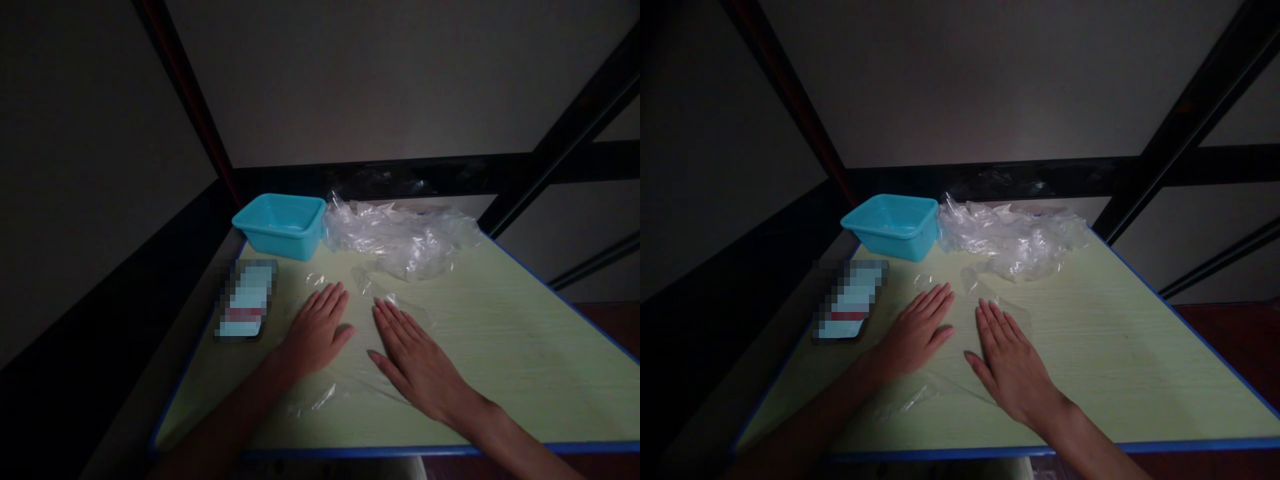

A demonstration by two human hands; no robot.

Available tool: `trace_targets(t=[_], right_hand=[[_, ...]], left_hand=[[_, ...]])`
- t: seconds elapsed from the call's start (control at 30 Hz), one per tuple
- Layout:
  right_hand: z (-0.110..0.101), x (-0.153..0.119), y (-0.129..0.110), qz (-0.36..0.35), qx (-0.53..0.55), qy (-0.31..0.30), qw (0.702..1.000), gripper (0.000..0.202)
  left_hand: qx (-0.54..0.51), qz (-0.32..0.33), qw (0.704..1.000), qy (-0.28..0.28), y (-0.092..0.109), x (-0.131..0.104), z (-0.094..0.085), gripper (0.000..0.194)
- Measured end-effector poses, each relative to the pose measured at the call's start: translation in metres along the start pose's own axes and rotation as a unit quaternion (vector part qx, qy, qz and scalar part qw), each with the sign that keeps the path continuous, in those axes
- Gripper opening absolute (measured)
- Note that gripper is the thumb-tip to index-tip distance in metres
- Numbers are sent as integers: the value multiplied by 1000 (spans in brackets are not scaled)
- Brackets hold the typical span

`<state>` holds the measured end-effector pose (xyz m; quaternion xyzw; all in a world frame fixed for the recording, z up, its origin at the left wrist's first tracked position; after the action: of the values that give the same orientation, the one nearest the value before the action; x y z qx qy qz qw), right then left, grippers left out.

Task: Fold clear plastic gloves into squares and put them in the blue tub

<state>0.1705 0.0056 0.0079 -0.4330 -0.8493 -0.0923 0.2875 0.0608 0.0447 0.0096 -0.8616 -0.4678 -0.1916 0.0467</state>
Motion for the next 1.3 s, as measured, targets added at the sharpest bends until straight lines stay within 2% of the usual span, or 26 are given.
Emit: trace_targets(t=[0.27, 0.4, 0.63, 0.8, 0.87, 0.97, 1.03, 1.1, 1.2, 1.3], right_hand=[[-7, -7, 11, 20, 5, -12, 1000, 68], [-9, -13, 18, 18, -10, -19, 1000, 69], [-15, -21, 37, 14, -18, -34, 999, 68], [-13, -19, 55, 0, 14, -70, 997, 67], [-14, -18, 63, 3, 25, -93, 995, 68], [-20, -13, 68, 28, 46, -120, 991, 69], [-29, -8, 60, 56, 62, -119, 989, 66], [-38, 1, 39, 72, 73, -91, 991, 63], [-36, 15, -8, 70, 89, -66, 991, 60], [-21, 23, -51, 42, 101, -60, 992, 61]], left_hand=[[29, -38, 999, -10, -27, -2, -4, 54], [34, -47, 998, -10, -35, -4, -4, 55], [35, -58, 997, -28, -35, -4, -3, 58], [61, -80, 994, -43, -33, -4, -4, 59], [77, -86, 992, -41, -33, -4, -7, 60], [107, -90, 990, -7, -27, -5, -21, 60], [118, -89, 989, 27, -19, -11, -33, 60], [114, -80, 989, 51, -9, -20, -39, 61], [97, -44, 993, 43, 7, -38, -31, 59], [87, -24, 996, 23, 11, -51, -18, 56]])
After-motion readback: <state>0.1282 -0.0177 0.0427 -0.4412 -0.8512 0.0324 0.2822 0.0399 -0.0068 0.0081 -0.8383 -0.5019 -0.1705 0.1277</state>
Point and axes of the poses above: each hand's wrist, its own x-axis towards the middle knuckle, its own z-axis out of the palm, y = z × x, the point moved 9 cm from there along x, towards the middle knuckle, and after that the axes turned 14 degrees about y, right-handed, at the moved point
